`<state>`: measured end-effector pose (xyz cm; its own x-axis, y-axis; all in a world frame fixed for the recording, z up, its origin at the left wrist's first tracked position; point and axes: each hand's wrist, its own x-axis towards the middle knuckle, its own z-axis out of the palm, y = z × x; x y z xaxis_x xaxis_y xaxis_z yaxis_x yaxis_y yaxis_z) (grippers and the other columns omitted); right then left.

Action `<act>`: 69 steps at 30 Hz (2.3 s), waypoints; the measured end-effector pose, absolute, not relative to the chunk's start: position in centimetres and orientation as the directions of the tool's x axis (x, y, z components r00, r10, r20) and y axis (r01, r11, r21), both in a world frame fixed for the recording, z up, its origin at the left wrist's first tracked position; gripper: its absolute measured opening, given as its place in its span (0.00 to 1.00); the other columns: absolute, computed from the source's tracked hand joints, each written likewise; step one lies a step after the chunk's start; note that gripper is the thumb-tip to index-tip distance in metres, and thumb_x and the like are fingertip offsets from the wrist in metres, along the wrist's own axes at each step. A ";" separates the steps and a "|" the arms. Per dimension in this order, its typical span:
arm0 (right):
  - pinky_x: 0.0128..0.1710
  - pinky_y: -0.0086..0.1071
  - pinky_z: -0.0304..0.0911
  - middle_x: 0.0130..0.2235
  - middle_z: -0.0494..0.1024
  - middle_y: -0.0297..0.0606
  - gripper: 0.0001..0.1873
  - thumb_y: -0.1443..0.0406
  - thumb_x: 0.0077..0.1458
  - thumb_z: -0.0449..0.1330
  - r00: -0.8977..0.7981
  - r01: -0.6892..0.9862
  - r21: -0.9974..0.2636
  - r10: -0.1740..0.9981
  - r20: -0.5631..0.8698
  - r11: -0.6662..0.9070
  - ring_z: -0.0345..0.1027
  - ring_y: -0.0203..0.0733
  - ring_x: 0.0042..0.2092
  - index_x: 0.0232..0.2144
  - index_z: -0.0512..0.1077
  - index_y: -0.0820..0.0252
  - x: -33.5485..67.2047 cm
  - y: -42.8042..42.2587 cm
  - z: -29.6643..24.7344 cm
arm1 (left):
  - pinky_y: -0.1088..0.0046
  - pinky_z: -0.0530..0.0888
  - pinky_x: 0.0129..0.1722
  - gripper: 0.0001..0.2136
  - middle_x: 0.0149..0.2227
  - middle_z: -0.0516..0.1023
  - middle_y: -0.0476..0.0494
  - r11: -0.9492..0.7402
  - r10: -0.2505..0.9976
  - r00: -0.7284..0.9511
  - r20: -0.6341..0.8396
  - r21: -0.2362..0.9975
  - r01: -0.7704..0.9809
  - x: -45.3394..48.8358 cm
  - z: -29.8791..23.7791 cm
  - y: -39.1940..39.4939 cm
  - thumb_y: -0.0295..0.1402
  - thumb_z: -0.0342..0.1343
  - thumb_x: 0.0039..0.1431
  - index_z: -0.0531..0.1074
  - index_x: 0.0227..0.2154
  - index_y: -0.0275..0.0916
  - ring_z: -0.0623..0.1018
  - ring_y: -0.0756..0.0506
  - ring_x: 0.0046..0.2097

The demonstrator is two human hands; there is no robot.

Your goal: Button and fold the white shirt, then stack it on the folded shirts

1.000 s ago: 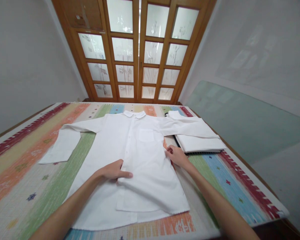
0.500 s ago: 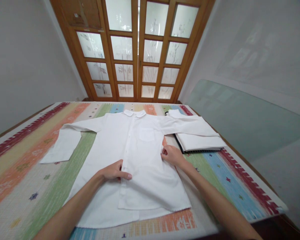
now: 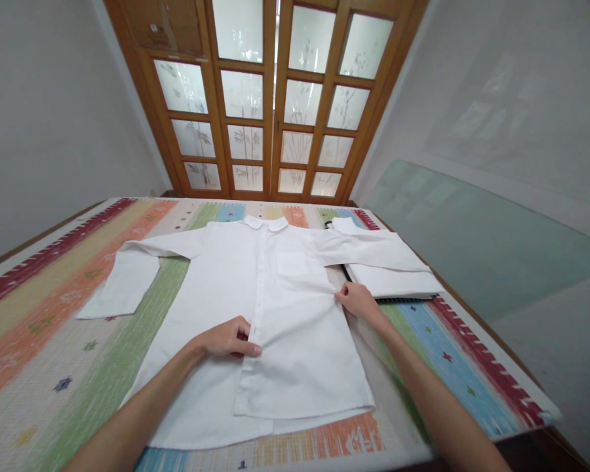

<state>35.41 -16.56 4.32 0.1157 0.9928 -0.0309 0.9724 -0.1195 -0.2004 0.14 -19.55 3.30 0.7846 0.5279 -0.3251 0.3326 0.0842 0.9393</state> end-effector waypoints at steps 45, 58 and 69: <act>0.42 0.30 0.60 0.42 0.78 0.47 0.14 0.67 0.65 0.48 0.111 0.983 -0.150 0.992 0.053 -0.102 0.72 0.44 0.45 0.41 0.72 0.64 32.7 -14.5 3.4 | 0.67 0.70 0.49 0.09 0.42 0.77 0.40 -0.629 0.773 0.578 0.259 0.423 0.652 13.3 5.5 -6.3 0.31 0.52 0.59 0.71 0.41 0.36 0.75 0.44 0.46; 0.37 0.33 0.64 0.44 0.76 0.49 0.18 0.71 0.66 0.40 0.143 0.989 -0.027 0.990 0.018 -0.143 0.74 0.47 0.42 0.46 0.68 0.63 31.8 -15.4 2.8 | 0.67 0.72 0.46 0.17 0.53 0.69 0.35 -0.618 0.783 0.599 0.167 0.323 0.717 23.7 4.3 -0.2 0.28 0.56 0.59 0.64 0.51 0.38 0.74 0.40 0.51; 0.38 0.32 0.62 0.42 0.77 0.50 0.18 0.73 0.63 0.44 0.196 0.975 -0.102 0.980 -0.027 -0.197 0.74 0.47 0.44 0.54 0.59 0.66 32.7 -16.1 3.1 | 0.68 0.71 0.43 0.09 0.49 0.69 0.34 -0.502 0.863 0.430 0.266 0.355 0.788 24.3 3.5 -0.1 0.27 0.43 0.66 0.66 0.44 0.35 0.75 0.41 0.48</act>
